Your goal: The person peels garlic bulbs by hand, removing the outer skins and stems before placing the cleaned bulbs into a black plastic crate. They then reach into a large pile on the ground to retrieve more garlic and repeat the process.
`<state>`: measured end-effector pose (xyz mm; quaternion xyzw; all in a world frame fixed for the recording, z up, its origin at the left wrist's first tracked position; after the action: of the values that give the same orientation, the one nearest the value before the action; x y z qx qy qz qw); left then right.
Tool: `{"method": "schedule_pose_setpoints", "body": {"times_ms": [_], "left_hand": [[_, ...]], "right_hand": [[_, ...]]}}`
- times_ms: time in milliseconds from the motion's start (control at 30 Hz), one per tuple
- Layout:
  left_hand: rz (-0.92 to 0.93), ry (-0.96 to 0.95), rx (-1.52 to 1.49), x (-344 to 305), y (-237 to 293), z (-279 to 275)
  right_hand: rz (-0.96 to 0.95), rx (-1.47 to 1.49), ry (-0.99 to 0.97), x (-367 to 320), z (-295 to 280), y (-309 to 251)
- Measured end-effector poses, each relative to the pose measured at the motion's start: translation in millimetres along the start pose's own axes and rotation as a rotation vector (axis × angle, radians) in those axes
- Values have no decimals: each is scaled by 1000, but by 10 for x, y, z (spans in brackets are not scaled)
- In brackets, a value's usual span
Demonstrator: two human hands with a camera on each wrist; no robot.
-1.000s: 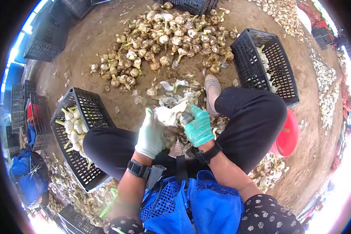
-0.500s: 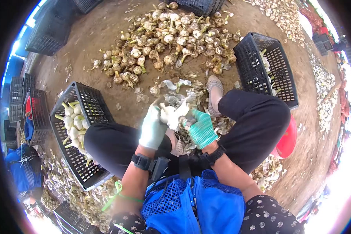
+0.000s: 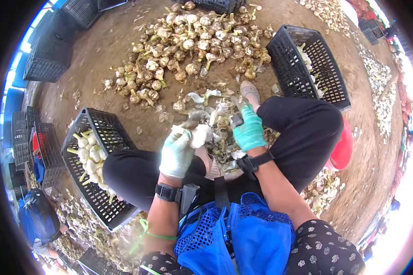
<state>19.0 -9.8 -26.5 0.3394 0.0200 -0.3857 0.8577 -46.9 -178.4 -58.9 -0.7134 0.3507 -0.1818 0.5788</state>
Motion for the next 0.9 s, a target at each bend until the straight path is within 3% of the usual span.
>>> {"method": "schedule_pose_setpoints", "body": {"times_ms": [33, 67, 100, 167, 200, 233, 267, 300, 367, 533, 600, 633, 700, 767, 833, 867, 900], "left_hand": [[3, 6, 1, 9, 4, -28], [-19, -3, -11, 32, -11, -62], [-45, -16, -23, 44, -26, -75], [-14, 3, -49, 52, -42, -23], [-14, -52, -45, 58, -23, 14], [-11, -103, -43, 57, -14, 36], [25, 9, 60, 82, -30, 11], [167, 122, 641, 105, -105, -295], [-97, 364, 165, 79, -178, -287], [24, 384, 37, 123, -53, -174], [-247, 290, -57, 125, -113, -214], [-246, 295, -54, 133, -119, -226], [-161, 354, -81, 161, -131, -262], [-93, 326, -129, 179, -83, -285], [2, 416, -55, 169, -29, -276], [5, 417, -56, 174, -14, -250], [45, 400, -13, 157, -4, -213]], "right_hand": [[280, 614, -114, -18, 57, 51], [20, 36, -218, -190, 27, -532], [-383, -113, -292, -250, 76, -682], [-507, -471, -390, -294, 166, -629], [-312, -380, -408, -297, 155, -589], [-310, -378, -405, -313, 162, -655], [-250, -320, -373, -332, 167, -684], [-188, -262, -342, -362, 185, -680], [-558, -216, -220, -488, 268, -713], [-543, -364, -408, -559, 358, -598], [-595, -372, -438, -599, 365, -601], [-658, -383, -456, -602, 372, -619], [-618, -308, -435, -523, 324, -551], [-34, -253, -279, -302, 187, -269], [367, 128, -199, -125, 53, -19], [287, -112, -258, -87, -8, -63], [290, -114, -262, -121, 0, -99]]}}
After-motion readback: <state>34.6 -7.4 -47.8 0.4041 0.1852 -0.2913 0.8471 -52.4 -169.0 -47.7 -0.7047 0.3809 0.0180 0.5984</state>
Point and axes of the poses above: each hand's wrist, its own x-axis towards the middle knuckle, its own z-axis out of the palm, y = z × x, the point moved 3 cm from there along x, towards the middle knuckle, and after that the axes turned 1 degree about y, right-handed, at the moved point
